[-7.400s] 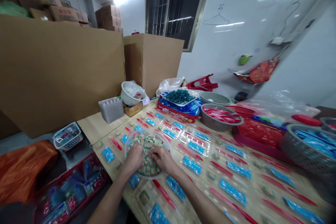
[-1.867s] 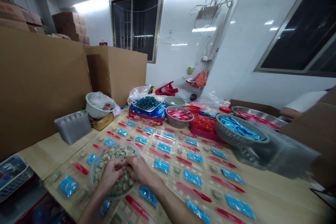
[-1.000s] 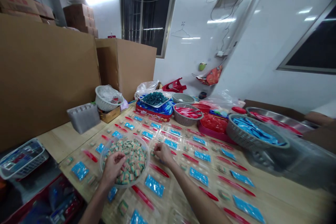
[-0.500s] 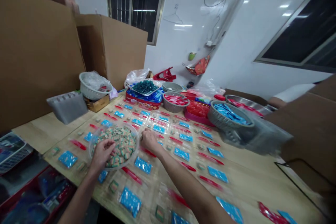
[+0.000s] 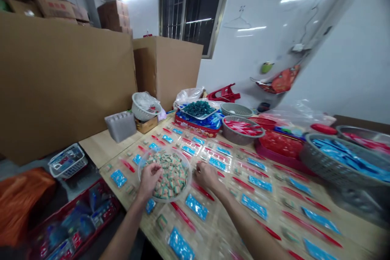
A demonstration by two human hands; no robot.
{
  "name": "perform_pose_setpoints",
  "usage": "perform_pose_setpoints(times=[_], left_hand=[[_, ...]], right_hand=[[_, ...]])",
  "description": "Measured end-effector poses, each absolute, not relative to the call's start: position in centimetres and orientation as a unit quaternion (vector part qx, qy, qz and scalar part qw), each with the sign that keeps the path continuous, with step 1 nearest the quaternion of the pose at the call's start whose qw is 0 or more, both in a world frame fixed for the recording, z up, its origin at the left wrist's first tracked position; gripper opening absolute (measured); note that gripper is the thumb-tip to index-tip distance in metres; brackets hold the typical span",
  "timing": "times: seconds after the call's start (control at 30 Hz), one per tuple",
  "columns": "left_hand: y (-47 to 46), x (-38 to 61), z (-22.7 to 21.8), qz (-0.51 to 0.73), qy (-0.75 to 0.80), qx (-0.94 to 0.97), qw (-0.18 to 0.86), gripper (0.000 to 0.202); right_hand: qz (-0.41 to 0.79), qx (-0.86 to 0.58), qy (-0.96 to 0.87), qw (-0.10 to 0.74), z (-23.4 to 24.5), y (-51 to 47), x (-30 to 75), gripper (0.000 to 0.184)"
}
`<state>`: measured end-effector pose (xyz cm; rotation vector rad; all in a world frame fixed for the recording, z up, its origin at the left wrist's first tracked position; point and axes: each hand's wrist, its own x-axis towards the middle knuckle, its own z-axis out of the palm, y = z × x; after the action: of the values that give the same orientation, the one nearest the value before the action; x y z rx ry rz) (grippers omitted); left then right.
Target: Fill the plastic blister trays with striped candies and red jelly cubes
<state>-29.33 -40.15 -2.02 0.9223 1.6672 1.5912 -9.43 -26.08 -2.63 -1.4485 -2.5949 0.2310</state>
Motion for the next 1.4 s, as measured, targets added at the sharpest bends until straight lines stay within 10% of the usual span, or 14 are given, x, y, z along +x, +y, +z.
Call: perform_pose_setpoints(times=[0.23,0.5,0.97,1.4], left_hand=[[-40.0,-29.7,-2.0,0.353,0.752,0.522,0.191,0.007],[-39.7,-27.7,-0.6,0.127,0.783,0.599,0.111,0.018],[-39.2,-29.2,-1.6,0.247,0.804,0.534,0.088,0.023],[-39.1,-29.7,-1.7,0.417,0.761,0.470,0.160,0.018]], right_hand=[[0.191,-0.354,-0.882,0.244,-0.2,-28.8,-11.4,0.020],[0.180,-0.241,-0.945,0.130,-0.3,-31.6,-15.4,0.026],[0.114,-0.215,-0.961,0.130,-1.1,-31.3,-15.6,0.021],[0.476,-0.229,-0.798,0.290,-1.9,-30.4,-14.8,0.008]])
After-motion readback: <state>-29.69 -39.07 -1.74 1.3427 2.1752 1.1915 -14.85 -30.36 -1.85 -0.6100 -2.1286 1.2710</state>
